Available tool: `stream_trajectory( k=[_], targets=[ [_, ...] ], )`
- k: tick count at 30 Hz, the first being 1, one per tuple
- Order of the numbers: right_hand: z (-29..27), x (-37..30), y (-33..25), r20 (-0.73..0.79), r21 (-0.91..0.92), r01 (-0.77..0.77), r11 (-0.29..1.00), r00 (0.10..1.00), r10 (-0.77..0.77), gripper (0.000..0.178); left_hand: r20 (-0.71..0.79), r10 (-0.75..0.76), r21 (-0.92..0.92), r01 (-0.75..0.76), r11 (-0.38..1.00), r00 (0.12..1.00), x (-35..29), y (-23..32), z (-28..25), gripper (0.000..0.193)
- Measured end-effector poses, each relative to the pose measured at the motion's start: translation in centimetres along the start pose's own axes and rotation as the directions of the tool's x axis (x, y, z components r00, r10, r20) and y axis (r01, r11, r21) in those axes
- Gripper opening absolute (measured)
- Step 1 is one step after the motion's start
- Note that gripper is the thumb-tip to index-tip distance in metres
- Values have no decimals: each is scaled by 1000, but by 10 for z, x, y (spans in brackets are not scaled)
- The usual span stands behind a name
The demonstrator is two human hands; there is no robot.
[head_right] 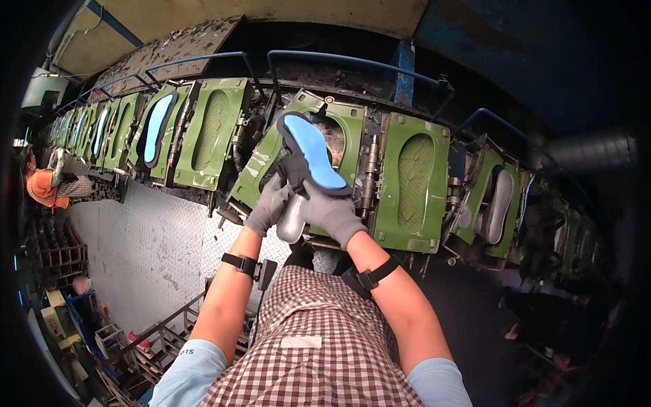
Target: Manually assemble shoe components onto a production line conveyor.
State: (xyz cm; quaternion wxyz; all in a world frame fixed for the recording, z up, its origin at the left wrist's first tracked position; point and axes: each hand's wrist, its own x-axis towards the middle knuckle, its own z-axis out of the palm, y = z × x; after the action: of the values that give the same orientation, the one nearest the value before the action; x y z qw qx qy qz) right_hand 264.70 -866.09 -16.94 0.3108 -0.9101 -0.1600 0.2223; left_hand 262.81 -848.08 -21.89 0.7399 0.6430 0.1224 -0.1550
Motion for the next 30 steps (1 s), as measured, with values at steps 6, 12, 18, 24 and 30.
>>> stream_trajectory(
  k=[6,12,18,24,30],
  targets=[
    [57,-17,-7,-34,-146,-67,987,997,63,65,-85,-364,68,370,927,928,-49,-10,-15,42],
    [82,-84,-52,-150,103,73,992,987,-58,38,292,-524,-13,551,835,800,-70,6,-61,53],
    [167,-77,-37,-174,887,-239,395,619,766,39,197,-559,157,537,829,805,-52,-11,-30,56],
    [152,-65,-54,241,929,34,-369,701,672,48,113,-450,-13,454,891,886,-48,-47,-61,36],
    [105,-67,-80,-655,193,-118,974,724,217,53,149,-218,255,176,951,964,-49,-56,-54,83]
  ],
)
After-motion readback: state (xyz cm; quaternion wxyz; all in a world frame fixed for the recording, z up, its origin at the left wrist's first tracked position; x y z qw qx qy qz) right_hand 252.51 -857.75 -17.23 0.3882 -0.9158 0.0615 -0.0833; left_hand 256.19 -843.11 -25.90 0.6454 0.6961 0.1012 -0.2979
